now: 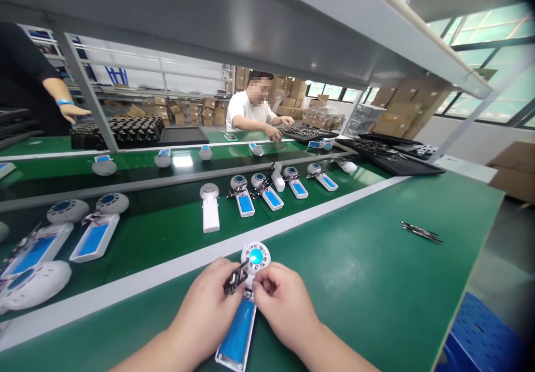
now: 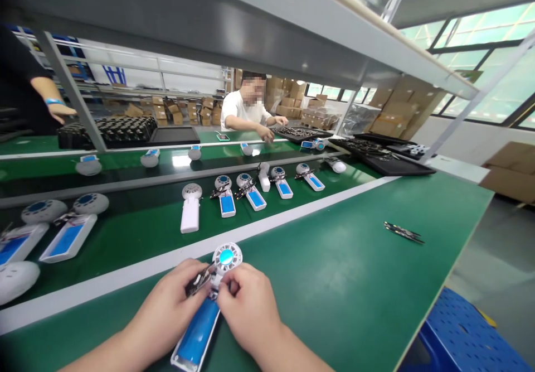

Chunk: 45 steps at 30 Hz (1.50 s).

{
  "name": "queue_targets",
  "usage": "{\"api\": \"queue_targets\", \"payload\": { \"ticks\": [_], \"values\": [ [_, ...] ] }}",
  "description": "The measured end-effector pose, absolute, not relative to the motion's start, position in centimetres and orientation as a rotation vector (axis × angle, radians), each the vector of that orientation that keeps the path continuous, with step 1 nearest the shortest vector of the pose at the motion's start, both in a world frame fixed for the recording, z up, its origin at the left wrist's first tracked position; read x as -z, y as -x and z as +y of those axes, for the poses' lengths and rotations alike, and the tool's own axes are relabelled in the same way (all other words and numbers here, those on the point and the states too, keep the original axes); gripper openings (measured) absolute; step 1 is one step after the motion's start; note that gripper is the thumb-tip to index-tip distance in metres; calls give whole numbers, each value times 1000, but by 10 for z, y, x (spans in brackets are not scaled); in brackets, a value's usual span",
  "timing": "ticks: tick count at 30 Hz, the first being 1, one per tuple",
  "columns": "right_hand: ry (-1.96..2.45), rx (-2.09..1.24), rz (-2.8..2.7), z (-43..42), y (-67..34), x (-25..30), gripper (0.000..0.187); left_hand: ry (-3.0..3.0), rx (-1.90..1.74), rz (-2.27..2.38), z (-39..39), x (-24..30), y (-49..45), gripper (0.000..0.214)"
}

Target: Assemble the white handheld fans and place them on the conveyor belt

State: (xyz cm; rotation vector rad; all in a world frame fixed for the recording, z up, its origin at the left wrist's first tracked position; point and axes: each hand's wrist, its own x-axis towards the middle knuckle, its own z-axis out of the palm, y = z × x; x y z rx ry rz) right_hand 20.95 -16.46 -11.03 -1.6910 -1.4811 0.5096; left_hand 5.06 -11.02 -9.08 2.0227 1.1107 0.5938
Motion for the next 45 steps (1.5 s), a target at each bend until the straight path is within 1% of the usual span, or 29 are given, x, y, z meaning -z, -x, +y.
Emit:
{"api": "queue_targets", "payload": {
  "ticks": [3,8,17,19,22,23,25,27,33,36,42,45],
  "values": [
    [1694,-430,-1540,-165,-206,107,15,-1984,-568,1085,-109,85,-52,22],
    [1699,-373,-1594,-168,-201,105,14,-1793,-446,1130,-111,73,-55,20],
    [1646,-433,-1543,-169,-200,107,13,-1795,-424,1070,-113,72,-56,21],
    [1644,-408,-1514,-169,-199,107,13,-1829,-470,1101,-114,74,-55,18],
    [1634,-377,-1486,-169,-197,105,12,-1933,-542,1160,-118,78,-51,27],
    [1625,-369,-1490,-169,-197,105,12,-1995,-540,1157,-120,79,-49,26],
    [1607,-345,-1509,-170,-196,104,12,-2151,-522,1098,-123,81,-47,21],
    [1604,-317,-1520,-170,-195,103,13,-2280,-528,1005,-124,83,-46,26],
    [1598,-287,-1523,-171,-195,101,15,-2484,-596,899,-123,89,-45,29],
    [1578,-378,-1504,-171,-197,101,17,-2595,-657,850,-121,92,-45,33],
    [1618,-749,-1242,-169,-197,101,16,-2668,-737,824,-120,97,-45,33],
    [1572,-849,-1168,-169,-197,103,16,-2649,-762,835,-120,100,-46,35]
  ]
}}
